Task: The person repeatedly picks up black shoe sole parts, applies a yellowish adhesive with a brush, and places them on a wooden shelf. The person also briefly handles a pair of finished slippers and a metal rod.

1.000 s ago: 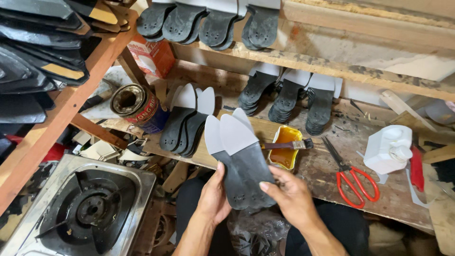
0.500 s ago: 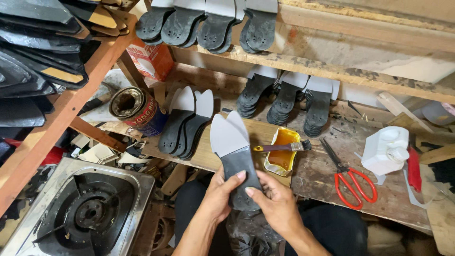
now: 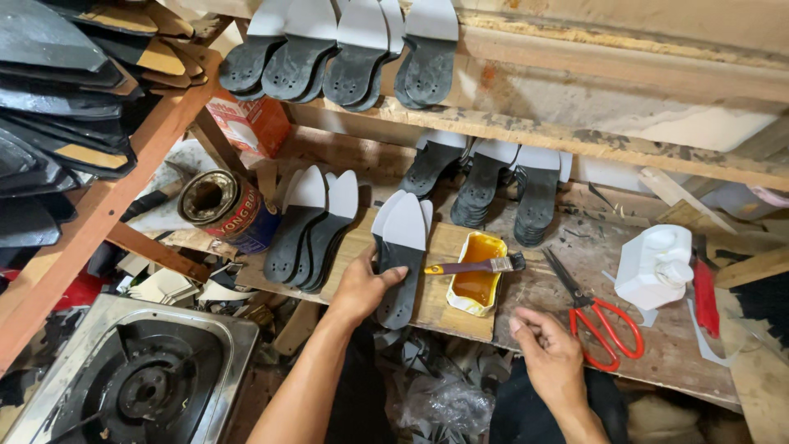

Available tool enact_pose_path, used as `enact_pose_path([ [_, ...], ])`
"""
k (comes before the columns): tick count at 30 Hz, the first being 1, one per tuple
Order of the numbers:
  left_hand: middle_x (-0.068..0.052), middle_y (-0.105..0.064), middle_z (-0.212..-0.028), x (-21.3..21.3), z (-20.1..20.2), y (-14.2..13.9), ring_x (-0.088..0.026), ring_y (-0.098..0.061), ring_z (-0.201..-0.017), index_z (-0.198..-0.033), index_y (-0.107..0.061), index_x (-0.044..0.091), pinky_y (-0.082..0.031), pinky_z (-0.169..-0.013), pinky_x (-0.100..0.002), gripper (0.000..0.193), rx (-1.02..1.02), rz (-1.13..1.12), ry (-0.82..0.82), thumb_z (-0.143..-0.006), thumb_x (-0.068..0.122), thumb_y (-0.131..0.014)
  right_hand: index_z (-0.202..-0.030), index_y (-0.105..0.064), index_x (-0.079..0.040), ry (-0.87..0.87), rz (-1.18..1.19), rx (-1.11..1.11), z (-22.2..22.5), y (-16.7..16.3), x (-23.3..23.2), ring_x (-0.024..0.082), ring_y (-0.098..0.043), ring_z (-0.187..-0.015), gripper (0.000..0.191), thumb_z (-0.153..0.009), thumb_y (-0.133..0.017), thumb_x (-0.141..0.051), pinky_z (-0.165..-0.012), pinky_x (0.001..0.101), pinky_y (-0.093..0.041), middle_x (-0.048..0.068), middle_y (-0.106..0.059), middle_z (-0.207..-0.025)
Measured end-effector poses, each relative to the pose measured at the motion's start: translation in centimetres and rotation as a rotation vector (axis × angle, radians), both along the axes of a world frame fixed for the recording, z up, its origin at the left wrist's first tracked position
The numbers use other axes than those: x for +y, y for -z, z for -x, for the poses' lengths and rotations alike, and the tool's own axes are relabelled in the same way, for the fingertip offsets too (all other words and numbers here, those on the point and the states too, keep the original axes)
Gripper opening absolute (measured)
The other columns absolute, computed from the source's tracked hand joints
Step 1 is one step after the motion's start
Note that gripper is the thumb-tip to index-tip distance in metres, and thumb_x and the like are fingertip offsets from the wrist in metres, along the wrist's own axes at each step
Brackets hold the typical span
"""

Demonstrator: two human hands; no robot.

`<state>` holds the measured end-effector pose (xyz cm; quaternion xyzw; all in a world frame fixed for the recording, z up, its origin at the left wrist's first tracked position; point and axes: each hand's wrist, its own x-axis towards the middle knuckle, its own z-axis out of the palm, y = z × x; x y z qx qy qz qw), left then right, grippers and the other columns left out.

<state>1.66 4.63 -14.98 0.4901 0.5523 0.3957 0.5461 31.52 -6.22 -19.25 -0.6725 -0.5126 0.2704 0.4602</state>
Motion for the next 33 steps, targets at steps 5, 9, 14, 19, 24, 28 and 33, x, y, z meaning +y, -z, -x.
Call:
enact_pose_path([
  [5,-0.029,-0.062,-0.123,-0.3,-1.1,-0.5,-0.040,-0.059,-0.116,-0.132,-0.061,-0.003,-0.047,-0.098,-0.046,0.069,0.684,-0.260,-0.105,-0.080,0.036,-0.085,-0.112,-0.074,0.000,-0.029,-0.059,-0.010,-1.0,2.0,0.4,0.007,-0.066,-0.071,0.023,-0.092,-0.071,-0.011,-0.062,0.0222,-0.051,0.004,-0.073,-0.082],
  [9,-0.023,-0.065,-0.125,-0.4,1.5,-0.7,-0.038,-0.060,-0.115,-0.130,-0.065,0.000,-0.049,-0.096,-0.050,0.060,0.847,-0.422,-0.208,-0.087,0.042,-0.074,-0.109,-0.074,-0.002,-0.025,-0.114,-0.049,-1.0,1.8,0.4,0.008,-0.068,-0.071,0.020,-0.093,-0.070,-0.012,-0.061,0.0233,-0.051,0.005,-0.073,-0.083],
  [14,-0.030,-0.058,-0.130,0.5,8.0,-1.0,-0.047,-0.055,-0.115,-0.132,-0.060,-0.007,-0.045,-0.091,-0.059,0.071,1.138,-0.500,-0.479,-0.086,0.044,-0.078,-0.107,-0.075,-0.003,0.006,-0.132,-0.142,-0.6,1.0,0.1,0.009,-0.066,-0.065,0.020,-0.091,-0.073,-0.014,-0.058,0.0247,-0.050,0.006,-0.071,-0.077],
  [19,-0.028,-0.058,-0.126,1.0,9.4,-0.7,-0.045,-0.058,-0.115,-0.132,-0.059,0.006,-0.047,-0.096,-0.053,0.072,0.890,-0.167,-0.402,-0.078,0.047,-0.083,-0.108,-0.075,-0.003,0.019,-0.159,-0.204,-0.2,0.9,0.1,0.010,-0.059,-0.060,0.021,-0.090,-0.073,-0.014,-0.057,0.0255,-0.049,0.005,-0.069,-0.077],
  [24,-0.026,-0.059,-0.127,1.6,8.7,-1.1,-0.041,-0.061,-0.115,-0.129,-0.055,0.007,-0.050,-0.097,-0.047,0.079,0.761,-0.127,-0.351,-0.070,0.047,-0.089,-0.108,-0.075,-0.004,0.033,-0.125,-0.203,-0.1,0.9,0.1,0.010,-0.059,-0.057,0.021,-0.089,-0.074,-0.014,-0.054,0.0264,-0.049,0.005,-0.067,-0.075],
  [28,-0.026,-0.058,-0.127,2.3,8.5,-1.1,-0.043,-0.060,-0.116,-0.136,-0.048,0.008,-0.049,-0.097,-0.050,0.086,0.826,-0.101,-0.275,-0.067,0.038,-0.090,-0.108,-0.074,-0.003,0.034,-0.149,-0.200,0.0,1.1,0.1,0.009,-0.061,-0.059,0.022,-0.089,-0.073,-0.013,-0.055,0.0255,-0.050,0.004,-0.070,-0.080],
  [33,-0.027,-0.057,-0.127,2.1,8.3,-0.3,-0.044,-0.058,-0.117,-0.144,-0.044,0.012,-0.048,-0.097,-0.052,0.087,0.897,-0.167,-0.224,-0.070,0.028,-0.086,-0.108,-0.074,-0.003,0.026,-0.161,-0.176,0.1,1.2,0.0,0.010,-0.061,-0.059,0.021,-0.090,-0.073,-0.013,-0.055,0.0260,-0.049,0.005,-0.070,-0.081],
])
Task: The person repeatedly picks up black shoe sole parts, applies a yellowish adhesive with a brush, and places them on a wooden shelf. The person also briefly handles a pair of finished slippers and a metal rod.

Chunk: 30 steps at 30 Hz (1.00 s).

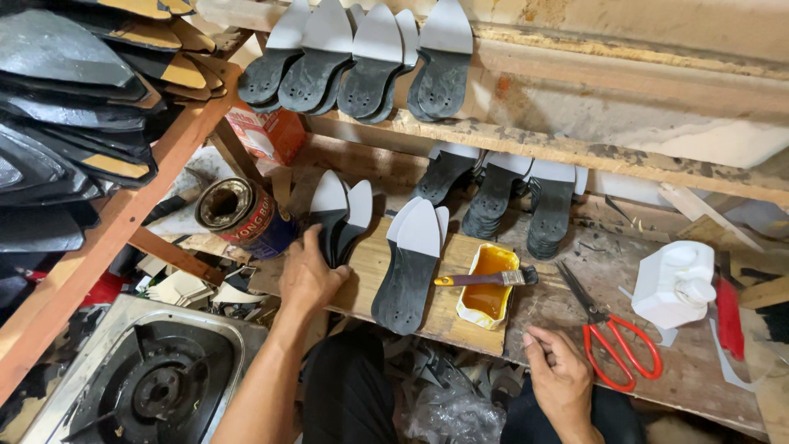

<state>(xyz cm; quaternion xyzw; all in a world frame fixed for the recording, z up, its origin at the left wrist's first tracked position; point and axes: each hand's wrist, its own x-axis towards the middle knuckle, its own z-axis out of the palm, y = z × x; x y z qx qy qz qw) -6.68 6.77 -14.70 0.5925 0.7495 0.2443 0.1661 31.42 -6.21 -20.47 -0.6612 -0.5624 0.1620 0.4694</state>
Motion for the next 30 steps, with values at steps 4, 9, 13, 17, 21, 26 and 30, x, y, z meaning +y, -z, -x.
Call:
enact_pose_path([
  [4,-0.028,-0.058,-0.130,-0.9,0.6,-0.3,-0.043,-0.057,-0.119,-0.145,-0.046,0.010,-0.046,-0.100,-0.049,0.084,-0.109,-0.145,0.035,-0.072,0.025,-0.083,-0.108,-0.074,-0.002,-0.011,-0.010,-0.039,0.5,-1.0,-0.4,0.010,-0.061,-0.062,0.020,-0.091,-0.073,-0.012,-0.057,0.0265,-0.050,0.006,-0.071,-0.085],
  [9,-0.022,-0.059,-0.137,-5.2,-0.1,-0.9,-0.034,-0.063,-0.112,-0.146,-0.044,0.004,-0.048,-0.099,-0.041,0.077,-0.508,-0.247,-0.072,-0.078,0.023,-0.077,-0.102,-0.075,-0.002,-0.153,-0.112,-0.014,4.3,-3.1,-3.0,0.010,-0.067,-0.073,0.018,-0.087,-0.075,-0.012,-0.063,0.0259,-0.053,0.005,-0.074,-0.090],
  [13,-0.024,-0.057,-0.138,-11.1,-3.8,-0.1,-0.031,-0.057,-0.126,-0.145,-0.043,-0.003,-0.042,-0.108,-0.040,0.075,-0.598,-0.465,-0.041,-0.081,0.014,-0.078,-0.122,-0.069,-0.004,-0.451,0.157,0.288,11.1,-4.2,-3.2,0.014,-0.074,-0.081,0.038,-0.086,-0.076,-0.014,-0.070,0.0276,-0.060,0.008,-0.079,-0.101],
  [17,-0.020,-0.059,-0.133,-15.2,-7.8,0.7,-0.029,-0.059,-0.124,-0.142,-0.047,0.000,-0.045,-0.108,-0.039,0.076,-0.450,-0.455,-0.068,-0.077,0.014,-0.082,-0.155,-0.029,-0.006,-0.629,0.183,0.368,16.6,-5.8,-1.3,0.022,-0.065,-0.118,0.083,-0.088,-0.076,-0.020,-0.094,0.0350,-0.055,0.016,-0.061,-0.138],
  [21,-0.023,-0.045,-0.145,-16.7,-8.0,1.5,-0.037,-0.047,-0.133,-0.150,-0.033,-0.003,-0.040,-0.109,-0.043,0.090,-0.537,-0.488,0.140,-0.076,0.010,-0.083,-0.159,-0.026,-0.006,-0.569,0.189,0.391,18.4,-7.3,0.0,0.027,-0.056,-0.130,0.084,-0.091,-0.073,-0.021,-0.106,0.0381,-0.045,0.020,-0.057,-0.144],
  [26,-0.018,-0.051,-0.146,-16.0,-4.6,3.4,-0.035,-0.053,-0.133,-0.154,-0.021,0.021,-0.044,-0.109,-0.046,0.087,-1.568,-0.292,0.178,-0.086,0.047,-0.069,-0.158,-0.027,-0.003,-0.713,0.194,0.786,17.7,-7.5,0.7,0.029,-0.057,-0.130,0.081,-0.091,-0.069,-0.020,-0.109,0.0376,-0.045,0.023,-0.056,-0.143],
  [30,-0.014,-0.062,-0.135,-15.2,-5.6,4.7,-0.029,-0.060,-0.123,-0.146,-0.046,0.007,-0.047,-0.104,-0.047,0.078,-2.014,0.023,0.010,-0.094,0.065,-0.043,-0.153,-0.041,0.002,-0.726,0.163,0.468,18.1,-8.0,0.3,0.033,-0.045,-0.143,0.066,-0.097,-0.070,-0.015,-0.116,0.0407,-0.036,0.026,-0.051,-0.150],
])
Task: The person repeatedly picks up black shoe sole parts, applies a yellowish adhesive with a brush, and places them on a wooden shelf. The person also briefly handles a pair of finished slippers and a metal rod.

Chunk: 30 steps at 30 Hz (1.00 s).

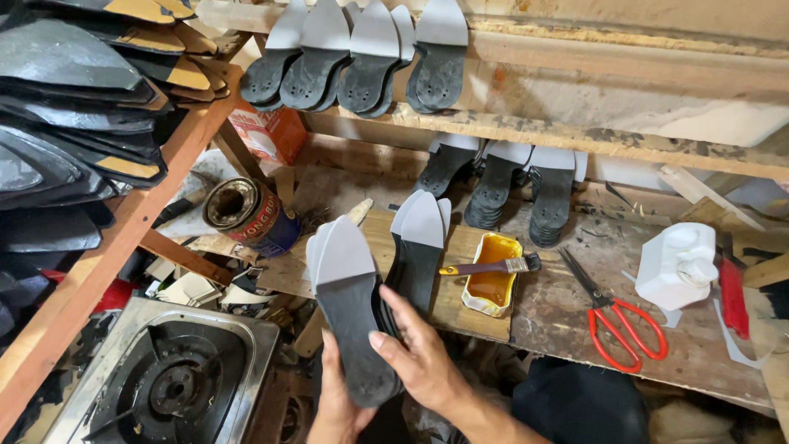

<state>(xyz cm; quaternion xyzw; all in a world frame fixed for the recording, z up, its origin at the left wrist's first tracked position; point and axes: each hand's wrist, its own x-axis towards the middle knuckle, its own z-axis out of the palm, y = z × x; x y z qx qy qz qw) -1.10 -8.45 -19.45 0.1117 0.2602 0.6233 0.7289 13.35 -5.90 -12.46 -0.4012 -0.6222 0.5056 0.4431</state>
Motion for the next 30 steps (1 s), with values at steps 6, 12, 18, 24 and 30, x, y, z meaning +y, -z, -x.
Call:
enact_pose_path([
  [6,-0.015,-0.062,-0.130,0.8,-1.5,-1.4,-0.028,-0.061,-0.117,-0.144,-0.047,0.008,-0.051,-0.099,-0.045,0.065,-0.015,-0.145,0.011,-0.096,0.052,-0.053,-0.127,-0.065,0.005,0.235,-0.337,-0.325,-0.3,-3.2,-1.6,0.031,-0.062,-0.126,0.046,-0.088,-0.075,-0.016,-0.105,0.0378,-0.051,0.021,-0.055,-0.144],
  [12,-0.012,-0.061,-0.131,2.0,-2.5,-3.5,-0.025,-0.060,-0.119,-0.146,-0.044,0.009,-0.050,-0.100,-0.041,0.061,0.130,-0.135,-0.024,-0.092,0.025,-0.066,-0.119,-0.068,0.006,0.210,-0.554,-0.371,-1.6,-4.2,-2.6,0.035,-0.061,-0.128,0.046,-0.080,-0.081,-0.014,-0.106,0.0391,-0.050,0.022,-0.056,-0.143],
  [18,-0.021,-0.065,-0.122,2.3,-2.2,-4.5,-0.032,-0.069,-0.104,-0.141,-0.043,-0.001,-0.058,-0.088,-0.049,0.061,-0.099,-0.173,0.127,-0.096,0.036,-0.063,-0.123,-0.066,0.006,0.354,-0.330,-0.104,-5.6,-3.0,-1.1,0.030,-0.054,-0.137,0.045,-0.079,-0.077,-0.001,-0.116,0.0409,-0.042,0.019,-0.055,-0.147],
  [24,-0.018,-0.067,-0.121,2.7,-2.5,-4.7,-0.028,-0.070,-0.101,-0.140,-0.047,0.000,-0.060,-0.088,-0.047,0.059,0.026,-0.106,0.136,-0.092,0.029,-0.065,-0.134,-0.058,0.008,0.304,-0.294,0.092,-8.5,-3.3,-0.6,0.028,-0.044,-0.146,0.050,-0.086,-0.070,0.005,-0.124,0.0418,-0.033,0.018,-0.047,-0.155],
  [30,-0.010,-0.061,-0.129,3.1,-4.5,-5.3,-0.022,-0.063,-0.116,-0.145,-0.044,0.010,-0.054,-0.099,-0.042,0.061,0.147,-0.089,0.049,-0.090,0.025,-0.067,-0.141,-0.051,0.004,0.263,-0.315,-0.267,-5.8,-3.6,-2.0,0.029,-0.040,-0.146,0.066,-0.079,-0.075,0.004,-0.118,0.0431,-0.033,0.019,-0.042,-0.156],
])
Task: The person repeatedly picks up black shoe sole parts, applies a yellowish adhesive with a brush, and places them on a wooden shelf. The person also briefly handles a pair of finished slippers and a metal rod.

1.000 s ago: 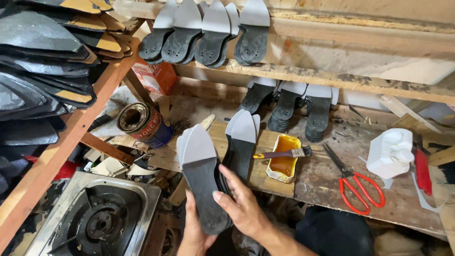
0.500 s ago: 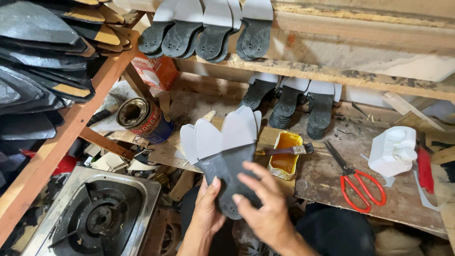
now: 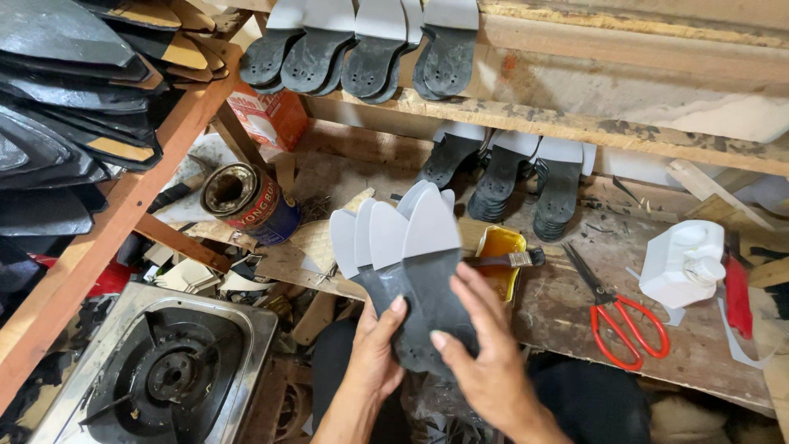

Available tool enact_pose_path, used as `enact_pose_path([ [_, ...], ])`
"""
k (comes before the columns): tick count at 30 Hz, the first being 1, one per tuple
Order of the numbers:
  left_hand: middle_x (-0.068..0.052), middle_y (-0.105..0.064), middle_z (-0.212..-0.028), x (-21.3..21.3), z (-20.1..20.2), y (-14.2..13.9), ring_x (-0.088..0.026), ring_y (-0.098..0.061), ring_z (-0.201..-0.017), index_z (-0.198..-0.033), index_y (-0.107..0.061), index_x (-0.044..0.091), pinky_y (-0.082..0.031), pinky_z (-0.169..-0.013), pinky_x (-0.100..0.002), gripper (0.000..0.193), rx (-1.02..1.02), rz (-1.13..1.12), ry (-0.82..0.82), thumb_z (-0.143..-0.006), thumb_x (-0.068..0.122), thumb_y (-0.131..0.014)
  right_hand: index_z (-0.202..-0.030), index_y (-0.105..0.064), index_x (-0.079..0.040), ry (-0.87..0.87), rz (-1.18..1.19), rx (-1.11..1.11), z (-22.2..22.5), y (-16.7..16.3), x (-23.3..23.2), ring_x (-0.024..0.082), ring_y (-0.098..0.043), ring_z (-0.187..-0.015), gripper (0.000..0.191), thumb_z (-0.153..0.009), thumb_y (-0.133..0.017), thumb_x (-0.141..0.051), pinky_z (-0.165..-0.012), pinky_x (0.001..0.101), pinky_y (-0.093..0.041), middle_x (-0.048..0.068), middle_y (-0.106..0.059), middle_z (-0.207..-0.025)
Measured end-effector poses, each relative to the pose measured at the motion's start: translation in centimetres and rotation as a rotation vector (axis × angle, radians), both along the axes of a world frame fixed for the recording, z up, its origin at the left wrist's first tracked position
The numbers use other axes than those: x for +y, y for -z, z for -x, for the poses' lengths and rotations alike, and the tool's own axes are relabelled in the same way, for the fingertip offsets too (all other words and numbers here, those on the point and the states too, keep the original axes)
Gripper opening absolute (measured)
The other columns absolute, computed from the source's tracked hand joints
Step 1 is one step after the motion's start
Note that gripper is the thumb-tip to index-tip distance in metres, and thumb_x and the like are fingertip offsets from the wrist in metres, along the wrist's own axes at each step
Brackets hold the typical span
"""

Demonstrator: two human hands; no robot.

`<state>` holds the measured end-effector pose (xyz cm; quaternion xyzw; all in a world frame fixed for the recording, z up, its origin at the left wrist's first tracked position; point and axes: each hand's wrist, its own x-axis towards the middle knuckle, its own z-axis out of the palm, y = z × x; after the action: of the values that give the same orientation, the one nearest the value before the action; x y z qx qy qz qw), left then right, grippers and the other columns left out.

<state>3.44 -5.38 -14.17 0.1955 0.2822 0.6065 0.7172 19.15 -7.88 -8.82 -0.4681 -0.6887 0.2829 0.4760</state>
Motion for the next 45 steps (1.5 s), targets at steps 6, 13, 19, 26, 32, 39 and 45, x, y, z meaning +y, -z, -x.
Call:
enact_pose_path([
  [6,-0.010,-0.063,-0.133,0.0,0.3,-0.6,-0.025,-0.064,-0.119,-0.145,-0.044,0.012,-0.055,-0.099,-0.044,0.060,-0.108,0.068,0.025,-0.091,0.032,-0.059,-0.150,-0.041,-0.003,0.040,0.182,0.240,-0.3,1.2,1.3,0.025,-0.048,-0.141,0.078,-0.079,-0.072,0.006,-0.114,0.0401,-0.043,0.016,-0.047,-0.154],
  [13,-0.019,-0.064,-0.126,-0.4,1.4,-0.5,-0.031,-0.067,-0.109,-0.144,-0.042,0.003,-0.057,-0.096,-0.050,0.054,-0.184,-0.044,0.101,-0.098,0.028,-0.057,-0.149,-0.045,0.001,0.082,0.189,0.800,-3.0,1.5,2.0,0.026,-0.054,-0.132,0.069,-0.083,-0.063,0.012,-0.110,0.0397,-0.047,0.017,-0.051,-0.149],
  [19,-0.018,-0.065,-0.124,-0.2,1.3,-0.2,-0.028,-0.067,-0.107,-0.144,-0.043,0.006,-0.057,-0.092,-0.046,0.055,-0.120,-0.060,0.090,-0.096,0.025,-0.062,-0.150,-0.044,0.002,0.045,0.140,0.849,-3.6,0.9,1.5,0.022,-0.052,-0.134,0.068,-0.086,-0.061,0.014,-0.111,0.0370,-0.044,0.016,-0.050,-0.148],
  [26,-0.007,-0.065,-0.126,0.0,-0.2,-0.2,-0.021,-0.064,-0.116,-0.145,-0.043,0.013,-0.055,-0.098,-0.042,0.061,-0.022,0.024,0.000,-0.090,0.024,-0.066,-0.147,-0.045,0.003,0.029,0.212,0.655,-1.1,1.2,0.5,0.024,-0.058,-0.126,0.067,-0.084,-0.064,0.014,-0.105,0.0369,-0.049,0.019,-0.056,-0.142],
  [32,-0.015,-0.065,-0.134,-0.2,0.2,-0.7,-0.028,-0.065,-0.121,-0.145,-0.045,0.002,-0.052,-0.102,-0.045,0.070,-0.341,0.025,0.130,-0.094,0.050,-0.053,-0.151,-0.044,-0.001,0.002,0.394,0.658,-0.7,1.6,1.2,0.024,-0.064,-0.116,0.073,-0.083,-0.062,0.015,-0.095,0.0346,-0.056,0.021,-0.061,-0.138],
  [39,-0.009,-0.063,-0.128,-0.3,-0.3,0.3,-0.020,-0.065,-0.113,-0.147,-0.043,0.008,-0.054,-0.096,-0.040,0.052,-0.179,-0.037,0.031,-0.098,0.018,-0.057,-0.149,-0.042,-0.001,0.028,0.392,0.535,-0.1,3.0,1.3,0.019,-0.063,-0.112,0.074,-0.081,-0.065,0.015,-0.092,0.0314,-0.055,0.019,-0.056,-0.140],
  [45,-0.009,-0.063,-0.128,-0.7,-0.2,0.7,-0.018,-0.065,-0.112,-0.146,-0.043,0.006,-0.056,-0.095,-0.038,0.056,-0.062,-0.060,-0.013,-0.094,0.005,-0.061,-0.149,-0.042,-0.001,0.000,0.423,0.647,0.1,3.0,1.4,0.022,-0.064,-0.116,0.074,-0.081,-0.066,0.014,-0.096,0.0327,-0.054,0.020,-0.064,-0.130],
])
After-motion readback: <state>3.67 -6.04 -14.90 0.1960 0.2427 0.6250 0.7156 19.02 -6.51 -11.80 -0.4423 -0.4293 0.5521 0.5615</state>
